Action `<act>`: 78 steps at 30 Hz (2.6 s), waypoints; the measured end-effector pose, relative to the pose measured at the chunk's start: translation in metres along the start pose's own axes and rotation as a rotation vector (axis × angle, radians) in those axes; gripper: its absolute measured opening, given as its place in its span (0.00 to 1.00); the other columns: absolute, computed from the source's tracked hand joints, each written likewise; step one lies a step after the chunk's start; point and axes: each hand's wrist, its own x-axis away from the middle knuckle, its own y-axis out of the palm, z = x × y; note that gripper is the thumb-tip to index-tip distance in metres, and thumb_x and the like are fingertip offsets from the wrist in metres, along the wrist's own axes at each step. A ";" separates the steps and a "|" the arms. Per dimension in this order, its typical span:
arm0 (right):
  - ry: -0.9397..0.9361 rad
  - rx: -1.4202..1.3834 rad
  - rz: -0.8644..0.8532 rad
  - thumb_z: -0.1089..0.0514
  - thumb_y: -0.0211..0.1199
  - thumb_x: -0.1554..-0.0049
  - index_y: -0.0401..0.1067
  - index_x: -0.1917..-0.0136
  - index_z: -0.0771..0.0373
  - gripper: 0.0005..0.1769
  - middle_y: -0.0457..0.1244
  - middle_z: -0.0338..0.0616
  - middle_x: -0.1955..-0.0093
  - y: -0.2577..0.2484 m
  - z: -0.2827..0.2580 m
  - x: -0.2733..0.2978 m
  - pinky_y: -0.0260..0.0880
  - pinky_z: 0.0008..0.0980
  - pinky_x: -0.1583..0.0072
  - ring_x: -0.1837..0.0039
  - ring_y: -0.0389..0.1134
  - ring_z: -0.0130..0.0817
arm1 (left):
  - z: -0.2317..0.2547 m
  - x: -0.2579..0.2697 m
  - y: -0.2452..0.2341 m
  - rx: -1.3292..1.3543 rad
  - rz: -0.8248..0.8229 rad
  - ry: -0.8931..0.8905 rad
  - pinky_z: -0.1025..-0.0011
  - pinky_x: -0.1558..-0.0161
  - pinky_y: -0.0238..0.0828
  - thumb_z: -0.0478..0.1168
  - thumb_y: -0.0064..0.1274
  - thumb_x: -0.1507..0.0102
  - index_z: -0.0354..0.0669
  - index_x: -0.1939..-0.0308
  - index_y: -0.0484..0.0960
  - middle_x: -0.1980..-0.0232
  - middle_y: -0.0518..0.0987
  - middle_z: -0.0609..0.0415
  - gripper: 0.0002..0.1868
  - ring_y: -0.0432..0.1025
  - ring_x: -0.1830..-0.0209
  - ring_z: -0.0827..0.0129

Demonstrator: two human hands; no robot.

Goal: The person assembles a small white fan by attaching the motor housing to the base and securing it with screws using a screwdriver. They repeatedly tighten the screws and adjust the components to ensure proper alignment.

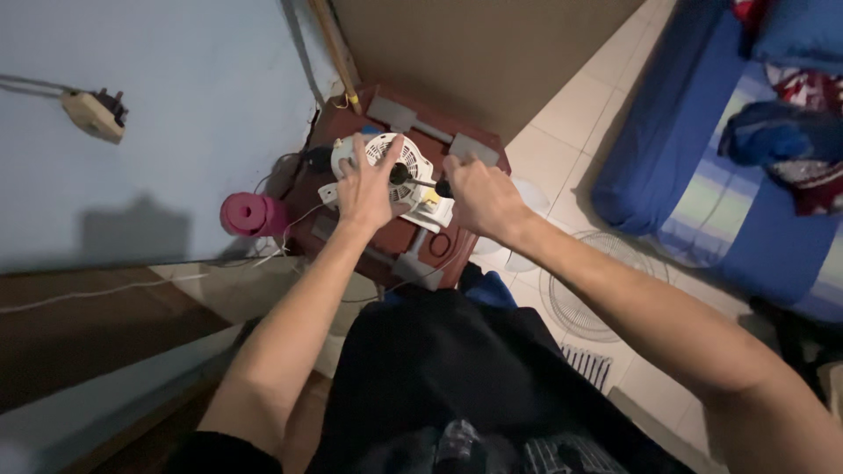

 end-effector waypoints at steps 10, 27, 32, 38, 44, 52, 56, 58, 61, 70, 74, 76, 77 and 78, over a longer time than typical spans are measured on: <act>-0.151 0.203 0.089 0.57 0.60 0.45 0.74 0.50 0.63 0.11 0.70 0.55 0.61 0.008 0.013 0.009 0.74 0.48 0.58 0.59 0.74 0.51 | 0.023 0.039 0.059 0.579 0.570 -0.298 0.45 0.31 0.59 0.48 0.82 0.57 0.32 0.21 0.37 0.26 0.54 0.26 0.77 0.56 0.28 0.30; -0.340 0.234 0.068 0.55 0.67 0.47 0.68 0.42 0.69 0.23 0.65 0.62 0.46 -0.006 0.011 0.002 0.75 0.49 0.58 0.57 0.73 0.56 | 0.041 0.030 0.084 0.584 0.666 -0.507 0.43 0.40 0.70 0.58 0.78 0.55 0.56 0.20 0.46 0.22 0.54 0.33 0.69 0.66 0.34 0.34; -0.418 0.327 0.121 0.60 0.64 0.48 0.71 0.47 0.67 0.16 0.66 0.58 0.45 0.002 0.018 0.004 0.76 0.47 0.57 0.54 0.74 0.52 | 0.036 0.021 0.066 0.129 0.661 -0.407 0.31 0.48 0.65 0.66 0.77 0.64 0.58 0.23 0.50 0.23 0.54 0.40 0.73 0.58 0.32 0.32; -0.427 0.345 0.129 0.62 0.60 0.48 0.73 0.46 0.66 0.15 0.68 0.56 0.49 0.011 0.023 0.002 0.76 0.46 0.54 0.50 0.74 0.51 | 0.032 0.006 0.068 0.284 0.510 -0.437 0.41 0.49 0.75 0.55 0.78 0.60 0.63 0.22 0.52 0.26 0.57 0.44 0.68 0.58 0.33 0.33; -0.140 0.167 -0.075 0.48 0.62 0.41 0.74 0.48 0.66 0.19 0.70 0.60 0.52 0.001 0.015 -0.008 0.74 0.46 0.50 0.52 0.73 0.55 | 0.021 -0.008 0.098 0.026 0.583 -0.442 0.55 0.47 0.81 0.30 0.67 0.41 0.66 0.15 0.52 0.21 0.58 0.44 0.57 0.62 0.32 0.39; -0.168 0.313 -0.138 0.61 0.60 0.42 0.66 0.33 0.64 0.23 0.70 0.58 0.50 0.001 0.013 -0.004 0.75 0.52 0.47 0.49 0.74 0.55 | 0.031 0.006 0.064 0.230 0.541 -0.390 0.46 0.52 0.79 0.44 0.72 0.49 0.60 0.21 0.50 0.27 0.57 0.41 0.59 0.59 0.37 0.33; 0.009 0.038 -0.128 0.45 0.62 0.39 0.72 0.47 0.70 0.23 0.68 0.67 0.49 -0.001 0.016 -0.015 0.74 0.51 0.47 0.49 0.72 0.62 | 0.035 0.012 0.057 0.191 0.518 -0.386 0.48 0.51 0.80 0.43 0.72 0.50 0.58 0.19 0.49 0.26 0.56 0.40 0.62 0.59 0.34 0.36; -0.167 -0.095 0.045 0.48 0.69 0.54 0.69 0.48 0.75 0.30 0.67 0.67 0.54 -0.005 0.024 -0.014 0.74 0.52 0.53 0.55 0.72 0.63 | 0.035 0.016 0.054 0.244 0.505 -0.369 0.46 0.53 0.79 0.48 0.74 0.53 0.56 0.21 0.49 0.28 0.55 0.39 0.63 0.58 0.35 0.34; -0.331 0.069 0.223 0.47 0.68 0.55 0.71 0.48 0.77 0.33 0.67 0.69 0.53 -0.003 0.019 -0.007 0.76 0.49 0.54 0.56 0.72 0.62 | 0.032 0.012 0.057 0.246 0.543 -0.354 0.46 0.52 0.79 0.44 0.72 0.52 0.56 0.22 0.50 0.28 0.56 0.39 0.60 0.57 0.35 0.32; -0.078 -0.068 -0.027 0.49 0.66 0.50 0.65 0.37 0.69 0.33 0.65 0.68 0.47 -0.008 0.014 -0.003 0.74 0.52 0.49 0.49 0.71 0.63 | 0.022 0.004 0.078 0.098 0.485 -0.384 0.50 0.52 0.82 0.28 0.56 0.40 0.57 0.19 0.52 0.25 0.57 0.38 0.49 0.59 0.33 0.33; -0.091 0.100 -0.027 0.51 0.63 0.47 0.64 0.38 0.70 0.29 0.66 0.64 0.42 0.002 0.018 -0.002 0.74 0.54 0.48 0.46 0.72 0.61 | 0.023 0.004 0.078 0.102 0.561 -0.359 0.48 0.55 0.81 0.35 0.57 0.32 0.56 0.19 0.52 0.27 0.58 0.37 0.41 0.58 0.35 0.29; -0.001 0.072 -0.150 0.49 0.61 0.37 0.63 0.35 0.66 0.25 0.67 0.63 0.43 -0.001 0.017 0.001 0.72 0.57 0.45 0.45 0.72 0.62 | 0.024 0.005 0.076 0.115 0.539 -0.360 0.48 0.54 0.81 0.34 0.57 0.36 0.56 0.20 0.52 0.27 0.58 0.37 0.44 0.58 0.34 0.30; 0.045 0.036 -0.183 0.47 0.60 0.35 0.65 0.35 0.66 0.24 0.67 0.64 0.44 -0.003 0.015 0.000 0.72 0.56 0.43 0.44 0.71 0.63 | 0.025 0.006 0.074 0.122 0.527 -0.359 0.49 0.53 0.81 0.33 0.58 0.38 0.56 0.20 0.52 0.27 0.58 0.37 0.46 0.58 0.33 0.30; 0.091 0.001 -0.216 0.45 0.58 0.33 0.66 0.36 0.65 0.23 0.68 0.66 0.44 -0.005 0.013 -0.001 0.72 0.55 0.41 0.43 0.71 0.63 | 0.025 0.007 0.072 0.143 0.520 -0.355 0.49 0.53 0.81 0.34 0.58 0.38 0.55 0.20 0.51 0.27 0.57 0.36 0.46 0.58 0.33 0.30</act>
